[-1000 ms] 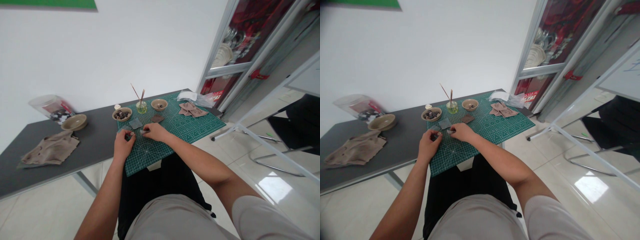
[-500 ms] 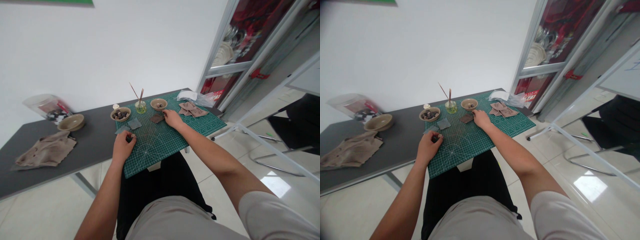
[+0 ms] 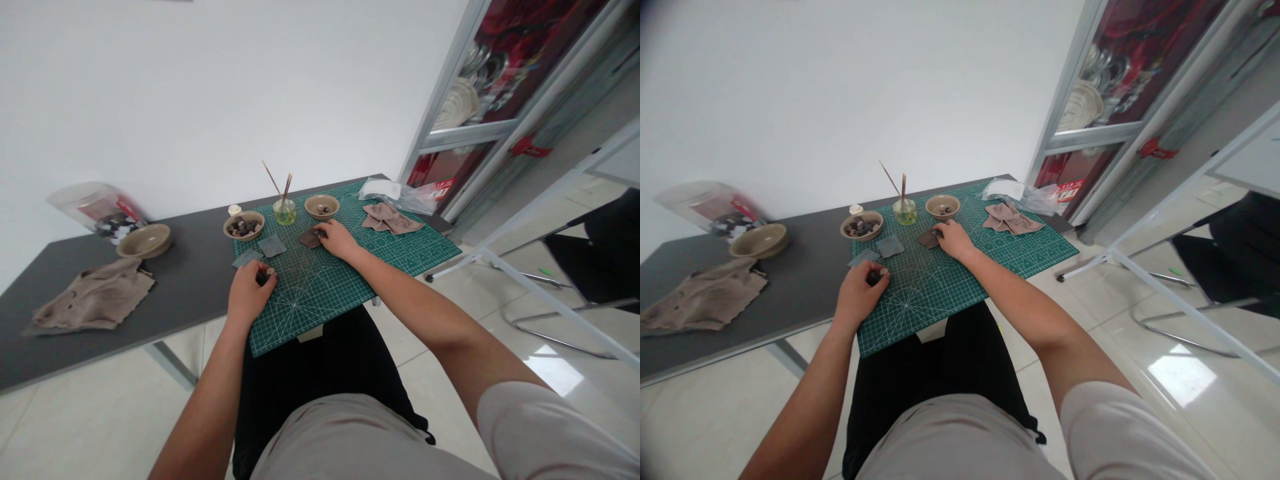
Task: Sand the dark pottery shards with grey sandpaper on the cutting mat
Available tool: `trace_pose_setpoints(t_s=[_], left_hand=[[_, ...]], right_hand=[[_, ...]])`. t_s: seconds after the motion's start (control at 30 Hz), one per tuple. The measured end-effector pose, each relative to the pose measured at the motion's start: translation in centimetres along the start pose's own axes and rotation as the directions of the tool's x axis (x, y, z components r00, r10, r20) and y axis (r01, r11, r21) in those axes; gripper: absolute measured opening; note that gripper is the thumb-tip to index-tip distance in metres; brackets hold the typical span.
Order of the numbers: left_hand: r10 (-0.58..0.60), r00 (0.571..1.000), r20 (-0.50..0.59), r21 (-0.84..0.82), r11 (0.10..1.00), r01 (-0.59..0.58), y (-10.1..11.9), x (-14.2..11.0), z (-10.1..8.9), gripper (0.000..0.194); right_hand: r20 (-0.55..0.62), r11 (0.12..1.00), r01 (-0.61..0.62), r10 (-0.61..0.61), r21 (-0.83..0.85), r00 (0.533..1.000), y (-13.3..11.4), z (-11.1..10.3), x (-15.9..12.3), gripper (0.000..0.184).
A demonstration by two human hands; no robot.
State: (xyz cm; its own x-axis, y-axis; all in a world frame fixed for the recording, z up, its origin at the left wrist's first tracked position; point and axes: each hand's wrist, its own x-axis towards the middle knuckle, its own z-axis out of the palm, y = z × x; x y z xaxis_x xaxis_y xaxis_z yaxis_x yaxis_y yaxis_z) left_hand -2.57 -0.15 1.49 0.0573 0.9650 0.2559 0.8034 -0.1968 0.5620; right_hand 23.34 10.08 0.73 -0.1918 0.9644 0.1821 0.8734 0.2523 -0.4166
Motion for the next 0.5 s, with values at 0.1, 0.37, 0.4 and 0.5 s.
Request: trace_pose_setpoints(t_s=[0.1, 0.37, 0.4, 0.5], left_hand=[[0.012, 1.0, -0.005, -0.004, 1.0, -0.012, 0.0, 0.0, 0.0, 0.013], [0.031, 1.0, 0.005, -0.008, 0.999, -0.031, -0.1, 0.1, 0.1, 0.007], [0.033, 0.999, 0.008, -0.01, 0.999, -0.033, -0.1, 0.1, 0.1, 0.006], [0.037, 0.999, 0.014, -0.009, 0.999, -0.037, -0.2, 0.1, 0.1, 0.007]], right_hand=[[-0.035, 1.0, -0.015, 0.016, 0.022, 0.999, -0.1, -0.5, 0.1, 0.039], [-0.068, 0.964, -0.206, 0.197, -0.167, 0.978, 1.4, -1.9, 0.0, 0.038], [-0.061, 0.962, -0.208, 0.2, -0.175, 0.978, 1.4, -1.8, -0.1, 0.039], [-0.053, 0.959, -0.221, 0.215, -0.176, 0.975, 1.1, -1.7, -0.3, 0.042]])
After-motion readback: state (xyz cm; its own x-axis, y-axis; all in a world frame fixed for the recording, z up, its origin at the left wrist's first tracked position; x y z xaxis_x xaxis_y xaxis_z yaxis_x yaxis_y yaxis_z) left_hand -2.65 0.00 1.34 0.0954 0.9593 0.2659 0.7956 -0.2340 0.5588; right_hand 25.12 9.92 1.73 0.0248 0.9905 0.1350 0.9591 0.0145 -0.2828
